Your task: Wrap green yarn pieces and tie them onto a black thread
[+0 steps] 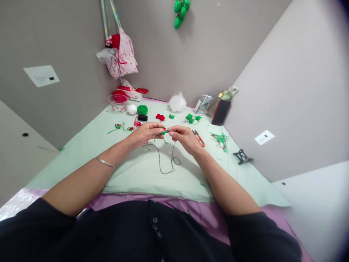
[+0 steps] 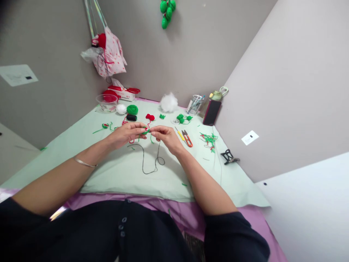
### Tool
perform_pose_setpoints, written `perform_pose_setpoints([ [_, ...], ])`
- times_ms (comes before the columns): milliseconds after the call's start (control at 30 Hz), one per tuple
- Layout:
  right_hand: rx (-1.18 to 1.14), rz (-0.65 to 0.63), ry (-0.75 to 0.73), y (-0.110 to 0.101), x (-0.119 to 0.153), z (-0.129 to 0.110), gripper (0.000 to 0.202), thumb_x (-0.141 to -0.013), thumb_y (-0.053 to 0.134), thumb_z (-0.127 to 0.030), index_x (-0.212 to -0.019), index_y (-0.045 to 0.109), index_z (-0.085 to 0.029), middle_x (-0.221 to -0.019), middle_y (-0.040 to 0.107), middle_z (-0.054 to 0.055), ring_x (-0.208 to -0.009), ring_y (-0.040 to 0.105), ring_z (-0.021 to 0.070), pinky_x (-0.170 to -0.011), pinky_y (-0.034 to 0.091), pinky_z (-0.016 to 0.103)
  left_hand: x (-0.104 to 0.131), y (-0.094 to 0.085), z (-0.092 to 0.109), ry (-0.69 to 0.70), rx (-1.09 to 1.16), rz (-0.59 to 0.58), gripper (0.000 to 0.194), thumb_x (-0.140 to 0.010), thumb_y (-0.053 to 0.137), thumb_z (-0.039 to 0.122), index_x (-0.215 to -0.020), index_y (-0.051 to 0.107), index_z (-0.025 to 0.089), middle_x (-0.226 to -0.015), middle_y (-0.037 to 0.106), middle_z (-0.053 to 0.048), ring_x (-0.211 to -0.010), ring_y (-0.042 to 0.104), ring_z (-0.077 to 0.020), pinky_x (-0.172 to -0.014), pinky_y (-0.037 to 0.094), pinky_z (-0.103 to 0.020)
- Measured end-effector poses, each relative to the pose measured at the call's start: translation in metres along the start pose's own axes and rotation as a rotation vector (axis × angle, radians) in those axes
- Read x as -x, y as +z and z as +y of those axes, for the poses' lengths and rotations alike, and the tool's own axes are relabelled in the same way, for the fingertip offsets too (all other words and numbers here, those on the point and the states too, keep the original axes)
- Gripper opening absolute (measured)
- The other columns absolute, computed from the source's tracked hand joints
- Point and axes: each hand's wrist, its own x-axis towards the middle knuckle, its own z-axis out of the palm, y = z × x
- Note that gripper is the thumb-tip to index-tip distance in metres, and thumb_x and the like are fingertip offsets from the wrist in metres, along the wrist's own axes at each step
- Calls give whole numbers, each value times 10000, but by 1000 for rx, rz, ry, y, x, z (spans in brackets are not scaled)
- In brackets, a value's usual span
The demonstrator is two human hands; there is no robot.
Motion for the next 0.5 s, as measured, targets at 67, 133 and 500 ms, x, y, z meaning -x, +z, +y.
perform_pose_setpoints([
  [67, -26, -4, 10, 3, 1, -1, 224, -665, 809, -364, -781, 717, -196, -684, 621, -25, -603, 486, 88, -597, 423, 255, 0, 1, -2, -1, -15, -13, 250, -742, 766, 375, -885, 724, 173, -929, 661, -48, -869, 614, -176, -919, 474, -402],
  [133, -22, -9, 7, 6, 2, -1, 230, -683, 797, -370, -773, 693, -186, -680, 609, -27, -588, 486, 81, -586, 417, 250, 0, 2, -3, -1, -19, -11, 235, -750, 762, 370, -882, 725, 179, -931, 661, -41, -863, 613, -169, -929, 466, -402],
  [500, 108, 7, -69, 11, 4, -2, 237, -754, 703, -317, -936, 629, -184, -723, 652, -11, -644, 620, 131, -651, 524, 292, -2, 2, -7, 24, -116, 48, 276, -731, 775, 365, -846, 664, 140, -858, 686, -40, -883, 654, -179, -937, 457, -380],
])
